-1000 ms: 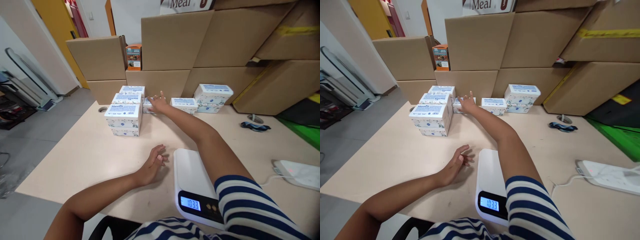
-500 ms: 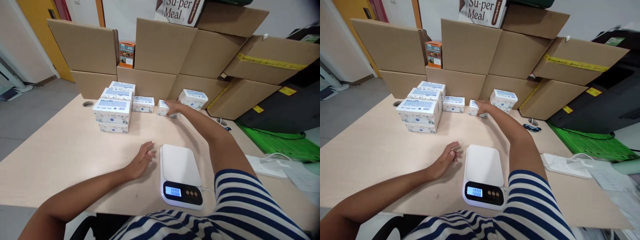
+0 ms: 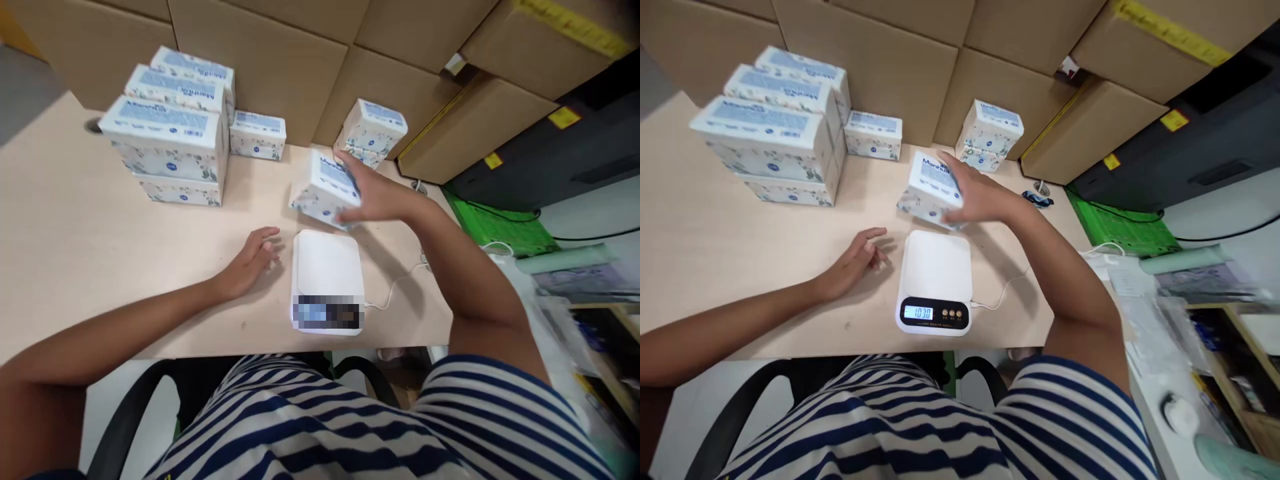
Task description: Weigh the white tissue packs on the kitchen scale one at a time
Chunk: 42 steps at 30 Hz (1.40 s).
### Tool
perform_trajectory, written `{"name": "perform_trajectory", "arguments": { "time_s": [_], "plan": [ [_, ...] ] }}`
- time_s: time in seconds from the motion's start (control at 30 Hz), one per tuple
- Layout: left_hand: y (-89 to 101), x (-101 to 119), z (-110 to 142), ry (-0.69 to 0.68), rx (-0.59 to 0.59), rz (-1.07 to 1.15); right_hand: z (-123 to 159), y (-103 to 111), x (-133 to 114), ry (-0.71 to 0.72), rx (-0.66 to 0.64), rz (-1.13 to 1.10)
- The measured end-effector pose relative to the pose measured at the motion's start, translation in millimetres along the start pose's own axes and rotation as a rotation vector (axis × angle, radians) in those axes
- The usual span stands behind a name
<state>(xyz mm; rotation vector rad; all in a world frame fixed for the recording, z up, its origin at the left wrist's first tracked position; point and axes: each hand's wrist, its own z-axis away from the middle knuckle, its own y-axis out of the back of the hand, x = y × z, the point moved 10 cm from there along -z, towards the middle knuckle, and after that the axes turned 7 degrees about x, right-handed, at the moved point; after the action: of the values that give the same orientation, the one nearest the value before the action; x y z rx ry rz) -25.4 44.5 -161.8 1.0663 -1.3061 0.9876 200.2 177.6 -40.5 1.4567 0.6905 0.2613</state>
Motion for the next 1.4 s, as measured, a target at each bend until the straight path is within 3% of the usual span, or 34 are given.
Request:
{"name": "perform_trajectory", "arguments": {
  "time_s": [0.1,0.17,0.3,0.4,0.5,0.57,0.63,0.7,0.77,0.87,1.03,1.2,1.33,1.4],
  "plan": [
    [1.2,-0.5,3.1,0.006,-0.013,0.006,67.3,-3.0,-30.5,0.024,-0.056,-0.023],
    [3.2,-1.0,4.2,0.005,-0.003,-0.009,93.4,-15.6,-43.6,0.025,-0.115,-0.001],
    [4.3,-1.6,2.1,-0.025,0.011,-0.003,107.2,-36.8,-42.9,-0.047,-0.164,0.031],
    [-0.8,1.0,0.7,-0.055,-0.042,0.001,114.8,-39.3,-40.2,-0.064,-0.129,-0.006],
    [-1.1,5.7,0.7,-0.06,-0.058,-0.054,133.1,-29.3,-38.3,-0.029,0.063,-0.144],
    [0.4,9.2,0.5,-0.057,-0.047,-0.102,149.2,-15.4,-27.6,0.009,0.32,-0.3],
    [-1.0,10.9,0.0,-0.05,-0.058,-0.15,167.6,-3.3,0.1,-0.008,0.614,-0.452],
    [-3.2,11.1,-0.8,-0.049,-0.071,-0.181,182.5,-1.7,36.9,-0.092,0.827,-0.536],
    [-3.3,11.7,-2.2,-0.062,-0.053,-0.194,190.6,-6.2,66.9,-0.172,0.923,-0.549],
    [-3.8,12.2,-5.1,-0.076,-0.016,-0.22,201.4,-6.5,87.9,-0.195,1.033,-0.517],
    [-7.6,14.3,-7.7,-0.061,0.003,-0.254,204.5,-7.8,80.4,-0.148,1.024,-0.527],
    [-8.1,15.6,-6.4,-0.058,0.016,-0.273,204.6,-8.2,75.1,-0.159,1.113,-0.664],
    [-8.2,11.3,-9.0,-0.021,0.018,-0.262,190.5,-21.2,88.9,-0.353,1.039,-0.619],
    [-8.0,9.8,-11.0,-0.02,0.027,-0.249,181.2,-25.7,86.9,-0.342,0.937,-0.602]
  ]
}}
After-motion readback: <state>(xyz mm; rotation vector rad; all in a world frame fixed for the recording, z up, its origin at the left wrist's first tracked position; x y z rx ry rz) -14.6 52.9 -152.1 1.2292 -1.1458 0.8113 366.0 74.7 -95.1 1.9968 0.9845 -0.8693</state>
